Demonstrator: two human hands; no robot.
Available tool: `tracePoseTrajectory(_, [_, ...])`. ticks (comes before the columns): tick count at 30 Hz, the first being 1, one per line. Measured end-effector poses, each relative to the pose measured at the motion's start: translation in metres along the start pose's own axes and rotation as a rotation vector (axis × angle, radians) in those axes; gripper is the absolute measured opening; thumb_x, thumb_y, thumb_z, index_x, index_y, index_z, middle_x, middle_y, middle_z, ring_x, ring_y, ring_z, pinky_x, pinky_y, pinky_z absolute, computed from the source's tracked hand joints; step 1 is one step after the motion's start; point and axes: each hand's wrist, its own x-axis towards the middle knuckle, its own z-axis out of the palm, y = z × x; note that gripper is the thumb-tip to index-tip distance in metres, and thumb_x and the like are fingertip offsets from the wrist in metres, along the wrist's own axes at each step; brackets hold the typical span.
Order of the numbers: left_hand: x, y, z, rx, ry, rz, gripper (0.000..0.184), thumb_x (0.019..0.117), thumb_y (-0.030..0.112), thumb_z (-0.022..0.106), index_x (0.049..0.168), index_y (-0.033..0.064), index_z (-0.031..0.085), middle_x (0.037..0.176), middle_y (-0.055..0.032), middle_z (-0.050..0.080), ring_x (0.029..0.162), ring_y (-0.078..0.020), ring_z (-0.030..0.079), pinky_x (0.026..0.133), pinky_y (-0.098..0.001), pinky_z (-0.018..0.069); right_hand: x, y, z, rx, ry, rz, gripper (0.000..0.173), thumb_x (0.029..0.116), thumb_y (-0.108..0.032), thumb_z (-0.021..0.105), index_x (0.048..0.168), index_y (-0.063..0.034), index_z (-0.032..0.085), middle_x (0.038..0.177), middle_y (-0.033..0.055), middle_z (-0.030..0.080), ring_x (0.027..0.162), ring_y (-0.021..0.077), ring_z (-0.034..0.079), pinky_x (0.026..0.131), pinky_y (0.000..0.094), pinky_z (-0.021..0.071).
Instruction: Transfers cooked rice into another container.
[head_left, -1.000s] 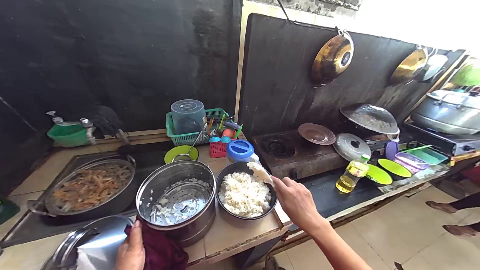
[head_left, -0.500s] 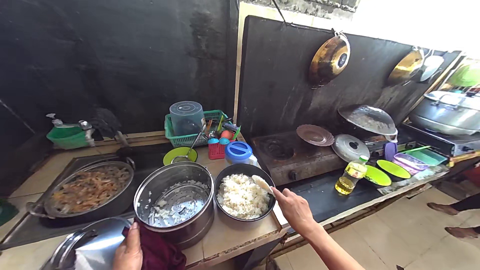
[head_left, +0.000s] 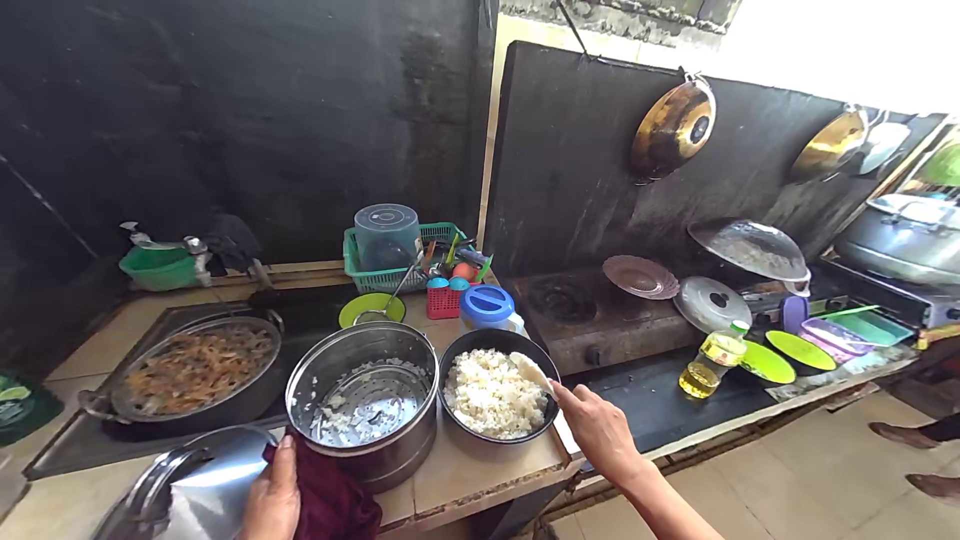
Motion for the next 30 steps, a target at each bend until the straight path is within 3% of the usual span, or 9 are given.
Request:
tracePoseTrajectory(5, [0.000,0.000,0.002,0.007,0.020,0.000,0.062,0.1117,0.042,0.028,0.118,-0.0059,0.066,0.119,-0.0173,0.067,0.115,-0.0094,0.062,0.103,-0.0326,0.0467,-0.004,-0.009,-0.010,0.050,0.221,-0.045,0.038,0.1025,-0.019,0.052,0.135,-0.0222,0.070,0.080,0.0086,0.065,0.068,0.0250,0.066,0.058,0.0406,0.0555])
tracePoseTrajectory(9, [0.001,0.000,0.001,0.003,0.007,0.006,0.061,0.1119,0.041,0.028,0.121,-0.0069,0.065,0.122,-0.0191,0.067,0.118,-0.0116,0.062,0.105,-0.0338,0.0457,-0.013,-0.004,0.010,-0.018,0.003,0.038,0.037,0.1003,-0.017,0.056,0.134,-0.0232,0.071,0.082,0.0162,0.069,0.069,0.0331,0.070,0.059,0.0479,0.0568])
tracePoseTrajectory(13, [0.003,-0.003,0.002,-0.010,0.013,0.012,0.061,0.1119,0.041,0.028,0.117,-0.0065,0.066,0.118,-0.0176,0.068,0.114,-0.0100,0.063,0.103,-0.0329,0.0471,-0.007,-0.008,-0.005,0.056,-0.241,0.149,0.041,0.1064,-0.027,0.044,0.143,-0.0282,0.064,0.097,0.0163,0.072,0.082,0.0339,0.072,0.069,0.0519,0.0568])
tracePoseTrajectory(17, [0.004,-0.004,0.004,-0.033,0.020,0.016,0.059,0.1118,0.041,0.030,0.116,-0.0051,0.067,0.116,-0.0148,0.069,0.112,-0.0076,0.063,0.102,-0.0307,0.0481,-0.002,0.000,-0.012,0.381,-0.404,0.335,0.044,0.1102,-0.033,0.037,0.148,-0.0231,0.057,0.111,0.0117,0.072,0.100,0.0281,0.069,0.092,0.0538,0.0531])
tracePoseTrajectory(20, [0.003,-0.003,0.004,-0.032,0.023,0.021,0.059,0.1117,0.041,0.030,0.121,-0.0056,0.066,0.122,-0.0170,0.068,0.118,-0.0107,0.062,0.106,-0.0334,0.0459,-0.001,0.007,-0.007,0.674,-0.351,0.428,0.043,0.1091,-0.032,0.039,0.141,-0.0163,0.063,0.085,0.0021,0.066,0.072,0.0159,0.061,0.072,0.0403,0.0520])
tracePoseTrajectory(22, [0.002,-0.002,0.004,-0.059,0.019,0.027,0.057,0.1117,0.039,0.030,0.125,-0.0057,0.064,0.128,-0.0165,0.066,0.123,-0.0090,0.060,0.109,-0.0309,0.0442,-0.001,0.007,-0.009,0.757,-0.292,0.443,0.042,0.1083,-0.030,0.040,0.138,-0.0141,0.064,0.079,-0.0011,0.063,0.064,0.0119,0.056,0.063,0.0353,0.0491])
tracePoseTrajectory(25, [0.003,-0.002,0.005,-0.072,0.023,0.028,0.057,0.1120,0.038,0.030,0.123,-0.0060,0.065,0.127,-0.0166,0.066,0.122,-0.0084,0.060,0.109,-0.0296,0.0439,-0.001,0.000,-0.021,0.761,-0.213,0.422,0.044,0.1072,-0.031,0.041,0.142,-0.0145,0.061,0.087,-0.0003,0.068,0.070,0.0115,0.060,0.069,0.0356,0.0528])
tracePoseTrajectory(28, [0.003,-0.002,0.004,-0.077,0.020,0.040,0.055,0.1122,0.036,0.031,0.123,-0.0058,0.065,0.126,-0.0163,0.067,0.121,-0.0077,0.060,0.108,-0.0283,0.0444,0.000,-0.020,-0.038,1.037,-0.202,0.376,0.049,0.1038,-0.022,0.041,0.149,-0.0065,0.051,0.089,0.0021,0.068,0.068,0.0102,0.062,0.063,0.0276,0.0534])
tracePoseTrajectory(30, [0.002,0.001,0.005,-0.077,0.035,0.030,0.055,0.1123,0.035,0.032,0.122,-0.0065,0.065,0.125,-0.0173,0.067,0.120,-0.0092,0.061,0.107,-0.0298,0.0450,0.007,-0.046,-0.055,1.154,-0.263,0.296,0.052,0.1051,-0.018,0.041,0.155,-0.0059,0.041,0.099,0.0059,0.071,0.079,0.0149,0.070,0.074,0.0313,0.0606])
